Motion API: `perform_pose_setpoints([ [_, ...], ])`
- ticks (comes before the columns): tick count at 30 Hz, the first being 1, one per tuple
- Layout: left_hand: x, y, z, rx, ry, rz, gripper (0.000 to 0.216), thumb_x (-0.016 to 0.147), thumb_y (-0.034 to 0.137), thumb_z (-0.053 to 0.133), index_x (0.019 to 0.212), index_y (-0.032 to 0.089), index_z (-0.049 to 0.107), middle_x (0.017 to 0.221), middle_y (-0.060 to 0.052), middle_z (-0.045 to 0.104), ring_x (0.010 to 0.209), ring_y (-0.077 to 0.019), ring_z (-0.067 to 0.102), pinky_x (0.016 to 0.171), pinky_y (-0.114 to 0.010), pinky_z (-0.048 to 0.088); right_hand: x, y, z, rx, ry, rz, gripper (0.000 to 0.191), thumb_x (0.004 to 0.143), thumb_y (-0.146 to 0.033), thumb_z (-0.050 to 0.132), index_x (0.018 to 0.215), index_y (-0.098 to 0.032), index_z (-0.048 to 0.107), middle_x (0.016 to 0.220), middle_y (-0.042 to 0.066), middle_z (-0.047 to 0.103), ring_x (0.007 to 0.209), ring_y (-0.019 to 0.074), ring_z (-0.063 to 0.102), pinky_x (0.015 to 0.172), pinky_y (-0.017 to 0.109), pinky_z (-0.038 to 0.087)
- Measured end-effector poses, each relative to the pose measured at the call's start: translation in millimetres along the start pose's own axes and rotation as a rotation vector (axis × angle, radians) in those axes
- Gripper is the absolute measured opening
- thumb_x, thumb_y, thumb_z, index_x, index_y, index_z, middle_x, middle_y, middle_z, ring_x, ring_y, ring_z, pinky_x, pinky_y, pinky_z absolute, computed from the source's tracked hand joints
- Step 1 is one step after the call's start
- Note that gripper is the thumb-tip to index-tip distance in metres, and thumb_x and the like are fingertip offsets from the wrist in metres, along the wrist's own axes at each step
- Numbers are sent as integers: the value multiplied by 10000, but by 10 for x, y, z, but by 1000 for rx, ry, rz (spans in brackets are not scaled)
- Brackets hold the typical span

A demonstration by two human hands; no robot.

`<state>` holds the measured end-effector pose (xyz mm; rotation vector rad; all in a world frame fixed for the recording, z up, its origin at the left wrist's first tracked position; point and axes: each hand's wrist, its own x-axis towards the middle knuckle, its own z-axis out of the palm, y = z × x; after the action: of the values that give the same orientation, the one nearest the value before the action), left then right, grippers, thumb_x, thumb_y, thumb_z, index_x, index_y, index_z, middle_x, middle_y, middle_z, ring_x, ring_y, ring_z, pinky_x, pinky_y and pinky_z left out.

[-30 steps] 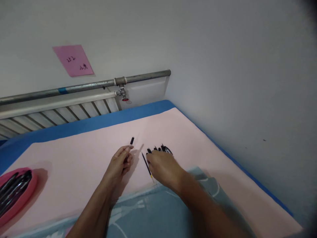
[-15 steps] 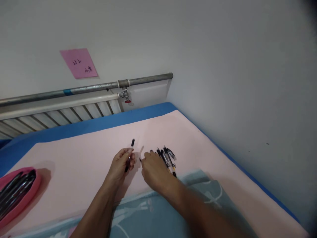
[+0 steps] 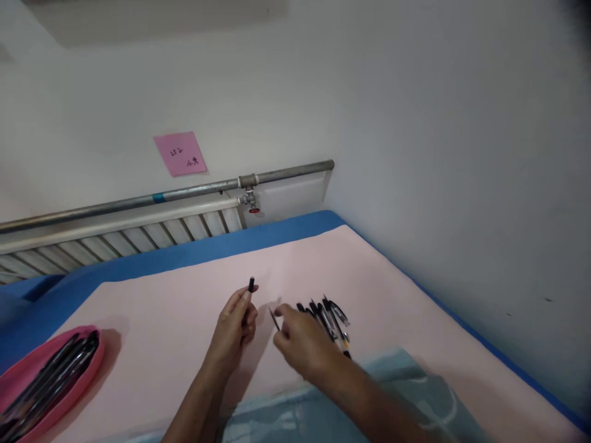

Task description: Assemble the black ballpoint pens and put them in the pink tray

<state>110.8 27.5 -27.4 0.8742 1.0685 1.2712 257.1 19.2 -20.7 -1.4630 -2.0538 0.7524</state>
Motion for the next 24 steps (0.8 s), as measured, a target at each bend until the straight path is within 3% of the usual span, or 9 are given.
perform_pose_setpoints([
  [4, -50, -33, 40, 51, -147, -51, 316, 807, 424, 516, 1032, 203, 528, 512, 93, 357, 359, -16, 201, 360, -159, 111, 62, 114, -326, 719, 223, 167, 133, 715, -202, 483, 809, -178, 573, 508, -55, 527, 386, 79, 442, 402, 196, 323],
  [7, -96, -60, 83, 108, -243, -110, 306, 802, 411, 531, 1005, 182, 541, 537, 77, 393, 375, -10, 197, 375, -166, 85, 74, 143, -507, 1197, 409, 132, 61, 704, -239, 521, 717, -179, 521, 504, -64, 501, 383, 72, 431, 361, 185, 324],
  [9, -122, -71, 107, 139, -285, -147, 312, 797, 422, 534, 987, 174, 549, 537, 74, 391, 382, -9, 196, 382, -170, 78, 71, 136, -565, 1355, 528, 99, 79, 686, -237, 550, 677, -176, 500, 564, -46, 533, 446, 81, 478, 362, 182, 352],
  [12, -146, -81, 129, 167, -318, -165, 313, 792, 430, 535, 961, 168, 564, 526, 74, 380, 387, -13, 206, 386, -175, 89, 59, 113, -564, 1395, 585, 81, 86, 685, -224, 564, 671, -170, 499, 627, -29, 561, 482, 88, 509, 354, 184, 370],
  [24, -178, -67, 147, 203, -356, -158, 307, 798, 435, 522, 949, 177, 591, 517, 71, 359, 384, -19, 196, 390, -185, 98, 43, 112, -491, 1275, 536, 66, 80, 731, -233, 540, 719, -175, 487, 668, -7, 586, 506, 93, 542, 377, 179, 385],
])
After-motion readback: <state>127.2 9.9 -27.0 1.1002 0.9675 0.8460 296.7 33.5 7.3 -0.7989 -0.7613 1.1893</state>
